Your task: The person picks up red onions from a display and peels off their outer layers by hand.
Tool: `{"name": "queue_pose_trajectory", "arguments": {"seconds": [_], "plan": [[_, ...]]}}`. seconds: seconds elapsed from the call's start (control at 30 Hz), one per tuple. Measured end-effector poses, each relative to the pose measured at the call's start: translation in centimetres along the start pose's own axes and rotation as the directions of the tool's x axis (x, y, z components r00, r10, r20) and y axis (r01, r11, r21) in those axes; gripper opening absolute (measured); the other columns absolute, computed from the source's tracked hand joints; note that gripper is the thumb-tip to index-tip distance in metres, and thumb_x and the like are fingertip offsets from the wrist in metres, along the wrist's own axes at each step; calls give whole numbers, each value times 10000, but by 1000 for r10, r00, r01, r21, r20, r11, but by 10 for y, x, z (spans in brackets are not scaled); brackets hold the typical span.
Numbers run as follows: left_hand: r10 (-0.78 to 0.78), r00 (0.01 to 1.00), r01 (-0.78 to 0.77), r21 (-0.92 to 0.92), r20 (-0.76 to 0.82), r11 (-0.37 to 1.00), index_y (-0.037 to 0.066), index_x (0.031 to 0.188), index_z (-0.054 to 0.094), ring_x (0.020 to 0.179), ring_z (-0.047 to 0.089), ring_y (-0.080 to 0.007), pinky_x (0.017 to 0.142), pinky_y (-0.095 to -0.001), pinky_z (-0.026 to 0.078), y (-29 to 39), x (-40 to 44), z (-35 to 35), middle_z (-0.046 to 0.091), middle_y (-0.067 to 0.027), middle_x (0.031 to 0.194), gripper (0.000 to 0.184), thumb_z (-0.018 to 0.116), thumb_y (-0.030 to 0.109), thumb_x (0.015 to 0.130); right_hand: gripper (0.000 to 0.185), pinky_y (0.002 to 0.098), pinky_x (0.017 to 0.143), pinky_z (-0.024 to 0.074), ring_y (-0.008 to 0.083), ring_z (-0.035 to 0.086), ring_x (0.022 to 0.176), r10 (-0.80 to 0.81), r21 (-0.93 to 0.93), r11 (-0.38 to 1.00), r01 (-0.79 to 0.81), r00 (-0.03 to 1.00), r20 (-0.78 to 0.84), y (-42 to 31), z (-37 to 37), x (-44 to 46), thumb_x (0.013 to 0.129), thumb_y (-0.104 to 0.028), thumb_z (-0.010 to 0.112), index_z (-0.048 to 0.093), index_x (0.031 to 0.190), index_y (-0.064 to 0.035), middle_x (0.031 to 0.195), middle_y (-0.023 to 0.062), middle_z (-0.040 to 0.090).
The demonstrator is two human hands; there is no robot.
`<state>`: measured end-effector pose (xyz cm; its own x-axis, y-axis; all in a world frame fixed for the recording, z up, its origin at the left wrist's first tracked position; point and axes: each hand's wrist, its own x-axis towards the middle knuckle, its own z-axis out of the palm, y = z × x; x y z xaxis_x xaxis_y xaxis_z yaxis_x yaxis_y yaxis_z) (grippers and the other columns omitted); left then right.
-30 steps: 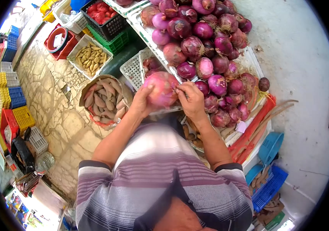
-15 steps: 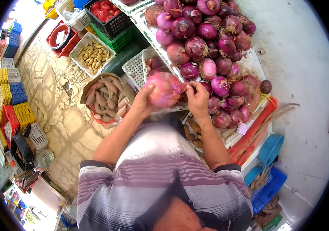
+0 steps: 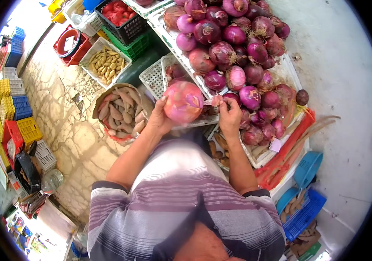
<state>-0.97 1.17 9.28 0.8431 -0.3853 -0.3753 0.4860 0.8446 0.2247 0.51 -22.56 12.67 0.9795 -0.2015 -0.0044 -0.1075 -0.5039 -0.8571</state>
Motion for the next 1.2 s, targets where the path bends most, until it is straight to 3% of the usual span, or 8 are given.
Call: {"name": "queue_pose_trajectory", "arguments": {"seconds": [0.43,0.67,0.77,0.87,1.0,1.03,1.13,1.2], "plan": [[-28,995,42,-151,97,988,125,1492,426,1324,522,-360,1120,-584,420,0,2,-3,521,-162,1456,883,680,634,816,184,347,567,466,169,612,601,46,-8,999,-46,999,-10,23,4,-16,960,-157,657,659,972,26,684,119,660],[-65,997,74,-229,44,971,119,1505,416,1318,526,-366,1111,-569,434,2,-1,3,529,-162,1450,884,670,623,824,223,442,694,512,382,674,740,41,-214,976,-35,999,23,62,23,-29,955,-208,655,671,992,10,802,213,697],[-47,993,59,-111,112,992,122,1514,408,1310,531,-366,1118,-560,426,-1,1,-9,522,-157,1456,887,672,614,825,247,437,713,521,373,685,758,75,-183,982,-45,984,160,61,29,-36,958,-219,650,681,1054,7,836,222,700],[14,998,-16,25,68,1000,125,1520,404,1304,532,-367,1121,-561,415,-4,2,-12,525,-151,1451,874,681,587,833,282,409,721,531,322,685,721,188,-97,979,-179,977,97,48,22,-40,953,-209,657,677,1130,10,796,190,696],[-42,997,40,31,68,999,117,1507,402,1230,587,-354,1026,-548,501,-3,0,-8,566,-139,1382,828,713,506,845,301,352,780,530,263,676,879,-229,-51,972,229,973,2,-11,1,-30,922,-164,699,673,1160,18,1000,178,689],[-43,998,41,46,50,998,114,1499,407,1216,597,-351,997,-544,523,-5,1,-10,573,-140,1366,814,721,487,847,256,365,798,522,291,658,941,-185,78,980,181,981,53,-26,1,-32,887,-134,730,679,1090,15,1061,175,659],[34,999,-33,122,-7,992,106,1472,422,1181,618,-344,900,-539,580,-14,6,-14,590,-146,1326,766,734,435,854,226,386,801,521,321,649,906,-405,-51,910,410,910,90,-40,14,-24,852,-111,748,662,1022,12,1009,164,651],[70,997,-74,148,31,986,102,1457,432,1171,623,-343,853,-543,600,-15,7,-9,596,-152,1307,739,741,404,857,194,406,796,520,346,641,892,-388,-82,915,395,917,91,-41,16,-20,844,-82,736,641,989,6,961,178,648]]}}
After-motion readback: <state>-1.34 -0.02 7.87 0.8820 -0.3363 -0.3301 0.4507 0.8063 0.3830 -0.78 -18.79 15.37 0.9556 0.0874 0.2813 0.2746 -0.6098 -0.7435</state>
